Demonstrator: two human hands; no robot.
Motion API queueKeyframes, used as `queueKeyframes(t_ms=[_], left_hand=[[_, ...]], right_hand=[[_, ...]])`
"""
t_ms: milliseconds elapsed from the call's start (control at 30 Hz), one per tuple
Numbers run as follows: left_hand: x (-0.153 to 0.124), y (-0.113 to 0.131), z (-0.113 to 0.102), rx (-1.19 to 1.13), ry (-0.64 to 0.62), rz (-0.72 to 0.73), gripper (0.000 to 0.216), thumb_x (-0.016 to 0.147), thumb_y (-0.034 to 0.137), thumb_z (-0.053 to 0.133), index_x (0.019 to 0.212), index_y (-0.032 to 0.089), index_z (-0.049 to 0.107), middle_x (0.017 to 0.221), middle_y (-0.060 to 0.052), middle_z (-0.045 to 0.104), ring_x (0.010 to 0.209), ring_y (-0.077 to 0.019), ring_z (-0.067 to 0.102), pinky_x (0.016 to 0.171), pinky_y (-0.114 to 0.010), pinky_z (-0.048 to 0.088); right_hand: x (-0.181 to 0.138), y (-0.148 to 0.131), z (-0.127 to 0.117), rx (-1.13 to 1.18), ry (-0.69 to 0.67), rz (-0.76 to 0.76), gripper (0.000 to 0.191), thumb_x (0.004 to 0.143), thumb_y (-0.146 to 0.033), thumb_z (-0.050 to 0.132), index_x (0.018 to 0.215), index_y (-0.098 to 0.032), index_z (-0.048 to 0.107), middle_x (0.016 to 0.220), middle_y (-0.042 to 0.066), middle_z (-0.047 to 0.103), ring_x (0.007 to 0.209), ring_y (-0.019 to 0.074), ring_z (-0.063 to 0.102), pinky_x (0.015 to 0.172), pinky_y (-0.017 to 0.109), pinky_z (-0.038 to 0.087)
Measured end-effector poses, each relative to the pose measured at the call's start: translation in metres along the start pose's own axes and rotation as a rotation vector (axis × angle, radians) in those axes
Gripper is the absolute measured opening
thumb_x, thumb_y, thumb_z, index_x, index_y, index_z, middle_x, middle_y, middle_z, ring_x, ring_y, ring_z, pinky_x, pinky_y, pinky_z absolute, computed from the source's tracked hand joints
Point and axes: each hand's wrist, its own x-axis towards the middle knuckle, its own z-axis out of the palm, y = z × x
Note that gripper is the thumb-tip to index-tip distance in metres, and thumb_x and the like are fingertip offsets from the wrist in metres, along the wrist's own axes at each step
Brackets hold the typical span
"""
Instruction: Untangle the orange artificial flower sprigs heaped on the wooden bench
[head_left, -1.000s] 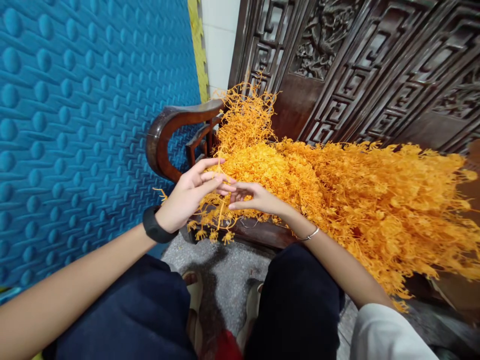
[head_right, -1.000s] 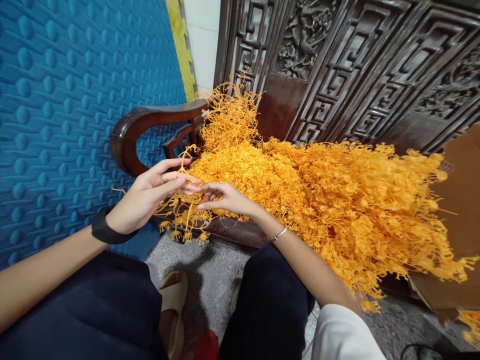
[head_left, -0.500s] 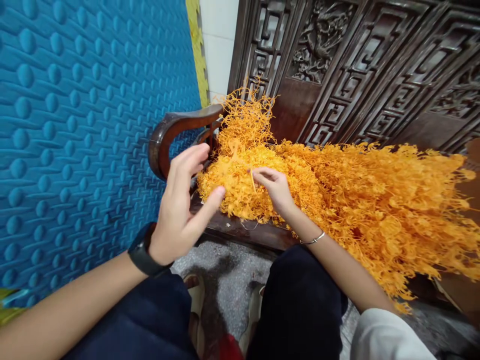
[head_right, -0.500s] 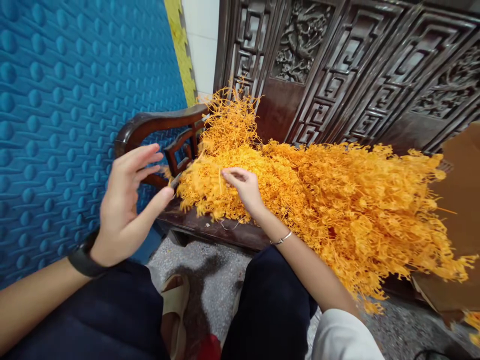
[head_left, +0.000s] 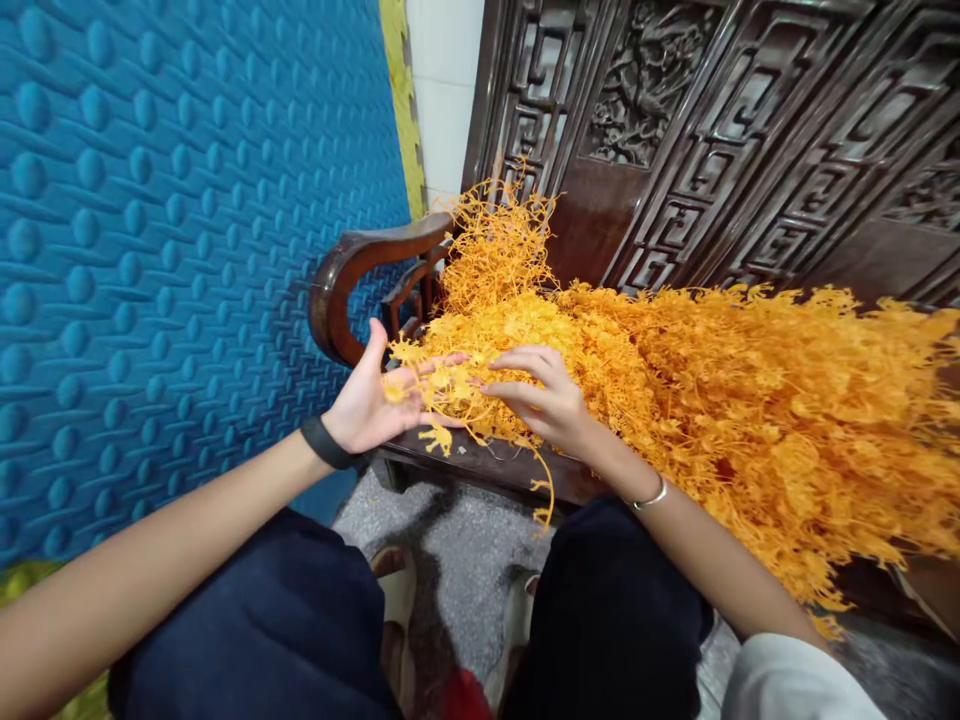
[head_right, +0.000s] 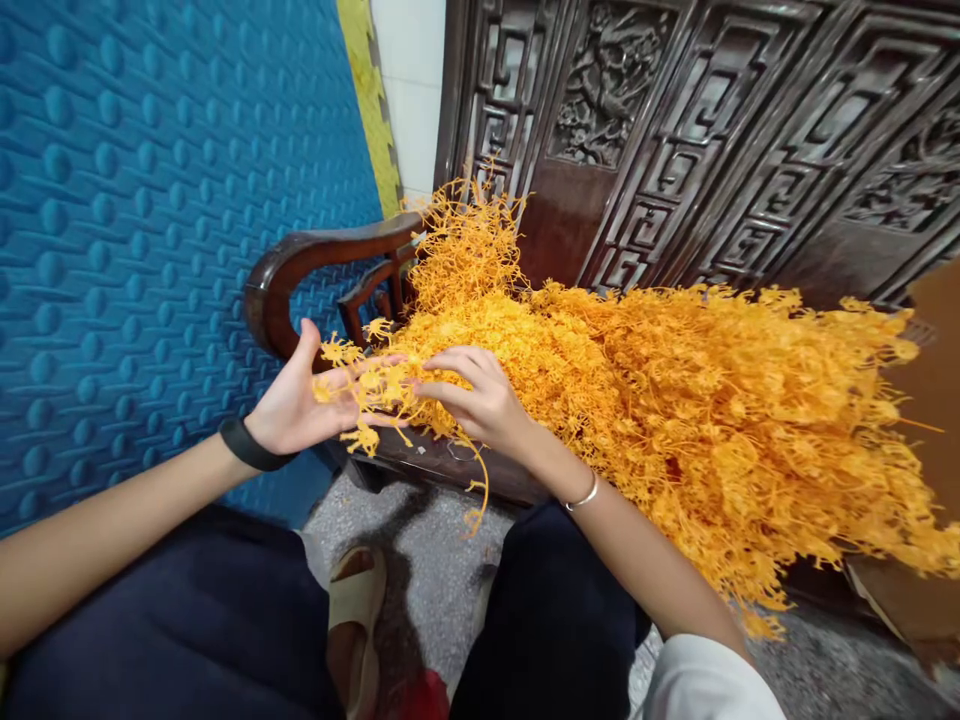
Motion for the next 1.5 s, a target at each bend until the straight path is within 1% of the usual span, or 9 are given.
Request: queueKeyframes(t_ms=[267, 367, 500, 600, 733, 900, 1033, 1367, 1500], left_hand=[[-0.002, -0.004, 0.012, 0.381, 0.230, 0.192, 0.040, 0.070, 0.031, 0.071, 0.108, 0.020, 0.065, 0.102, -0.004, 0.068, 0.095, -0.0165, 0.061, 0.084, -0.025, 0.045], [0.000, -0.005, 0.012, 0.508, 0.318, 0.202, 0.024, 0.070, 0.029, 0.070, 0.092, 0.018, 0.070, 0.079, -0.001, 0.069, 0.076, -0.0115, 0.061, 0.072, -0.022, 0.045], [0.002, -0.006, 0.013, 0.633, 0.293, 0.216, 0.023, 0.071, 0.030, 0.069, 0.088, 0.016, 0.070, 0.073, -0.001, 0.069, 0.071, -0.0116, 0.060, 0.070, -0.023, 0.044], [0.002, -0.007, 0.015, 0.748, 0.278, 0.227, 0.022, 0.073, 0.031, 0.066, 0.088, 0.015, 0.069, 0.073, -0.001, 0.068, 0.072, -0.0120, 0.060, 0.070, -0.024, 0.044], [0.001, -0.008, 0.019, 0.860, 0.326, 0.171, 0.025, 0.073, 0.035, 0.065, 0.084, 0.013, 0.068, 0.067, -0.001, 0.064, 0.063, -0.0112, 0.056, 0.057, -0.022, 0.041], [0.002, -0.011, 0.019, 0.996, 0.281, 0.006, 0.049, 0.066, 0.040, 0.071, 0.108, 0.016, 0.062, 0.063, 0.003, 0.062, 0.056, -0.0100, 0.053, 0.055, -0.022, 0.041], [0.005, -0.015, 0.013, 1.059, 0.060, 0.003, 0.028, 0.073, 0.039, 0.064, 0.087, 0.015, 0.070, 0.086, -0.003, 0.070, 0.084, -0.0162, 0.061, 0.081, -0.028, 0.044], [0.009, -0.014, 0.029, 0.864, 0.225, 0.047, 0.019, 0.071, 0.034, 0.065, 0.072, 0.015, 0.069, 0.083, -0.004, 0.070, 0.084, -0.0157, 0.060, 0.084, -0.027, 0.043], [0.000, -0.016, 0.034, 0.815, 0.282, 0.031, 0.017, 0.069, 0.031, 0.064, 0.062, 0.016, 0.065, 0.068, -0.001, 0.065, 0.070, -0.0135, 0.056, 0.071, -0.025, 0.044]], right_hand=[[-0.002, -0.005, -0.002, 0.057, -0.134, -0.019, 0.029, 0.084, -0.008, 0.046, 0.102, -0.024, 0.062, 0.109, 0.006, 0.060, 0.104, 0.0186, 0.053, 0.088, 0.039, 0.046], [-0.001, -0.010, -0.003, 0.145, -0.004, 0.038, 0.031, 0.083, -0.006, 0.046, 0.103, -0.026, 0.061, 0.102, 0.004, 0.061, 0.096, 0.0162, 0.056, 0.084, 0.037, 0.047], [0.002, -0.013, -0.005, 0.244, 0.223, 0.384, 0.036, 0.081, -0.017, 0.057, 0.115, -0.028, 0.056, 0.120, 0.006, 0.051, 0.102, 0.0176, 0.055, 0.085, 0.036, 0.048], [0.004, -0.011, -0.006, 0.517, 0.034, 0.646, 0.047, 0.076, -0.030, 0.065, 0.121, -0.024, 0.051, 0.103, 0.006, 0.061, 0.084, 0.0147, 0.061, 0.078, 0.033, 0.051], [0.002, -0.008, -0.002, 0.645, -0.242, 0.823, 0.023, 0.072, -0.033, 0.068, 0.089, -0.017, 0.065, 0.074, 0.001, 0.063, 0.068, 0.0113, 0.057, 0.067, 0.029, 0.047], [0.002, -0.008, 0.003, 0.754, -0.229, 0.852, 0.019, 0.073, -0.029, 0.068, 0.088, -0.017, 0.064, 0.079, 0.001, 0.062, 0.072, 0.0105, 0.056, 0.069, 0.028, 0.045], [0.002, -0.009, 0.005, 0.740, -0.234, 0.773, 0.015, 0.074, -0.024, 0.066, 0.087, -0.019, 0.062, 0.083, 0.001, 0.063, 0.078, 0.0117, 0.056, 0.074, 0.029, 0.045], [0.005, -0.010, 0.011, 0.570, 0.013, 0.862, 0.008, 0.074, -0.019, 0.059, 0.070, -0.018, 0.052, 0.068, 0.000, 0.057, 0.065, 0.0109, 0.053, 0.064, 0.029, 0.044], [-0.002, 0.022, -0.007, 0.263, 0.235, 0.824, 0.009, 0.071, -0.019, 0.057, 0.066, -0.019, 0.050, 0.068, 0.001, 0.056, 0.068, 0.0132, 0.053, 0.067, 0.031, 0.044]])
